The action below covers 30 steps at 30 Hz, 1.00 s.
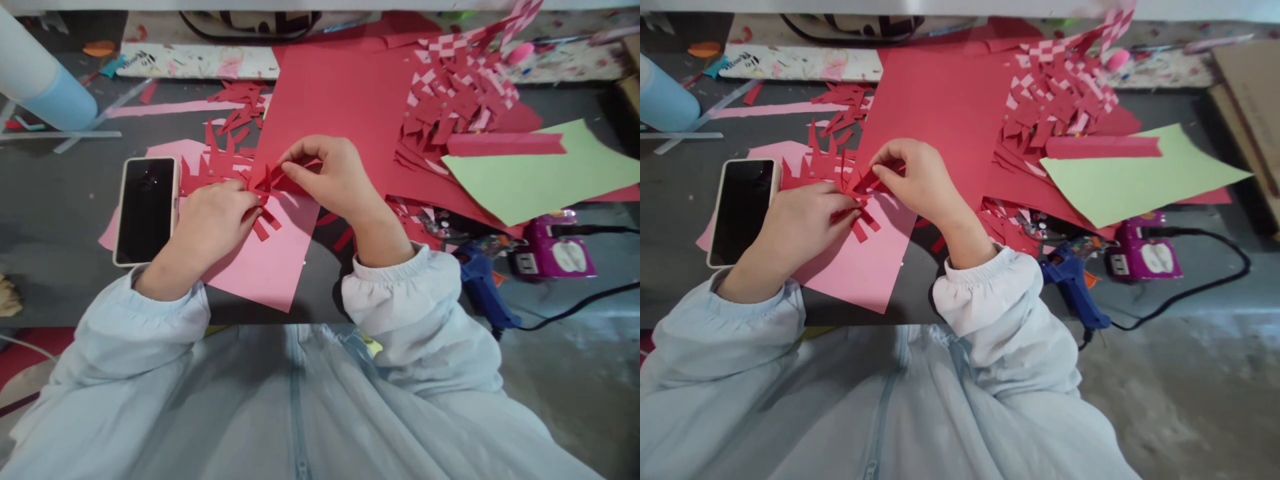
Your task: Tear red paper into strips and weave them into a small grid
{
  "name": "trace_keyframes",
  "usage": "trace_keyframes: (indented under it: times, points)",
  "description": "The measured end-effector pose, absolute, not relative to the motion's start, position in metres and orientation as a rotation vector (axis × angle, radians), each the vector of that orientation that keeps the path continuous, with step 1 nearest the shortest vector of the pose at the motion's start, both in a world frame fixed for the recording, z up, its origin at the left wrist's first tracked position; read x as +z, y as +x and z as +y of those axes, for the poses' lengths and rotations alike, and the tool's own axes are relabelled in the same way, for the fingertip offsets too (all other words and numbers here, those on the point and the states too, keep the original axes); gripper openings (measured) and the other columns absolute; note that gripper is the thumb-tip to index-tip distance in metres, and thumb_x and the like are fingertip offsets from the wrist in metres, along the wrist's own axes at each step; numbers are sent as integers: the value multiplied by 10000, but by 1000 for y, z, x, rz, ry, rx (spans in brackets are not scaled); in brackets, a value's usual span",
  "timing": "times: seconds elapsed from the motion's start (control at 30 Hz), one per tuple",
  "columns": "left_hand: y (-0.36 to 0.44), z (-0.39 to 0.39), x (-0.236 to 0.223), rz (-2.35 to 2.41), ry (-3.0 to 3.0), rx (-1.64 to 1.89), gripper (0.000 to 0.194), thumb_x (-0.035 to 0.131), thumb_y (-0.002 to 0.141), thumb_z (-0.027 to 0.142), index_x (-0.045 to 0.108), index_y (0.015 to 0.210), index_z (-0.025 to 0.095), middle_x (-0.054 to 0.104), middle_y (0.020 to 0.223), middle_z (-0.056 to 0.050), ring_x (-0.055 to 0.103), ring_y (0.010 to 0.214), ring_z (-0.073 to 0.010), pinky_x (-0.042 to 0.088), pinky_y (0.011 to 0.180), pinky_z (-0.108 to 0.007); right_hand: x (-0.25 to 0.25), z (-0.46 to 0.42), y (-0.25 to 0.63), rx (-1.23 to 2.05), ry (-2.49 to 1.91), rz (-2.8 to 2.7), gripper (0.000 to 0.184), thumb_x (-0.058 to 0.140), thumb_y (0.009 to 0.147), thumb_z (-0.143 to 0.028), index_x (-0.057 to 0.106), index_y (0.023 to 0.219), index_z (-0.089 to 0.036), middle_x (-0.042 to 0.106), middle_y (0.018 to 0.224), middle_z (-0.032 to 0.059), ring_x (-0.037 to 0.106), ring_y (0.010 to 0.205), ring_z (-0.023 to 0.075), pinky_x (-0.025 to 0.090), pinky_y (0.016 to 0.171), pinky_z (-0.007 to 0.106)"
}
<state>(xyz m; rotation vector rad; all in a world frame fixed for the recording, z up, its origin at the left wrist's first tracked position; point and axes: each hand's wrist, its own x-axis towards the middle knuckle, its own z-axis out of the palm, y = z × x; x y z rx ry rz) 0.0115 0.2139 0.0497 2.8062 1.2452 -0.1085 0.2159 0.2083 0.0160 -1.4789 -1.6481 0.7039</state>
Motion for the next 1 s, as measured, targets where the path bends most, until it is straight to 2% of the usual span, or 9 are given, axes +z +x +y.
trace_keyframes:
  times: [0.17, 0.33, 0.43, 0.53, 0.67, 0.8, 1.0]
  points:
    - [14, 213, 53, 1199, 2814, -204, 384, 407, 1009, 259, 757, 1149, 185, 714, 1071, -138, 686, 979, -298, 514, 771, -392, 17, 207, 214, 703, -1448, -1621, 92, 617, 882, -193, 706, 903, -196, 731, 933, 51, 696, 875, 189, 590, 876, 392]
    - [15, 216, 50, 1136, 2844, -249, 405, 390, 991, 233, 755, 1156, 172, 691, 1072, -152, 667, 1003, -304, 528, 817, -402, 21, 205, 213, 693, -1435, -1681, 139, 610, 924, -310, 705, 933, -209, 729, 955, 64, 695, 932, 214, 599, 878, 409]
    - [15, 216, 48, 1148, 2854, -230, 411, 383, 991, 241, 739, 1185, 169, 695, 1048, -146, 673, 983, -295, 527, 794, -385, 21, 205, 215, 674, -1444, -1732, 173, 613, 926, -352, 710, 940, -210, 729, 971, 77, 689, 953, 229, 598, 881, 422]
    - [13, 216, 50, 1185, 2826, -201, 424, 378, 998, 257, 697, 1262, 163, 710, 1065, -144, 683, 1005, -301, 518, 776, -377, 20, 205, 218, 665, -1456, -1782, 140, 640, 896, -326, 716, 903, -209, 732, 966, 86, 683, 919, 226, 593, 859, 407]
    - [12, 215, 55, 1259, 2776, -171, 393, 396, 997, 301, 732, 1160, 178, 743, 1068, -124, 703, 980, -289, 509, 777, -370, 22, 203, 220, 685, -1440, -1849, 77, 650, 847, -240, 717, 838, -205, 734, 928, 85, 669, 842, 216, 570, 826, 399]
    - [12, 216, 57, 1301, 2760, -193, 381, 411, 983, 331, 749, 1058, 171, 760, 1006, -111, 711, 953, -278, 508, 778, -360, 26, 200, 220, 712, -1383, -1932, 88, 620, 801, -176, 709, 799, -183, 725, 877, 70, 645, 795, 193, 531, 782, 366]
    - [11, 216, 56, 1305, 2768, -166, 385, 402, 975, 337, 746, 1045, 180, 767, 995, -108, 711, 948, -271, 504, 777, -354, 24, 200, 219, 724, -1297, -2070, 100, 619, 762, -169, 717, 780, -174, 720, 824, 58, 639, 781, 181, 484, 763, 333]
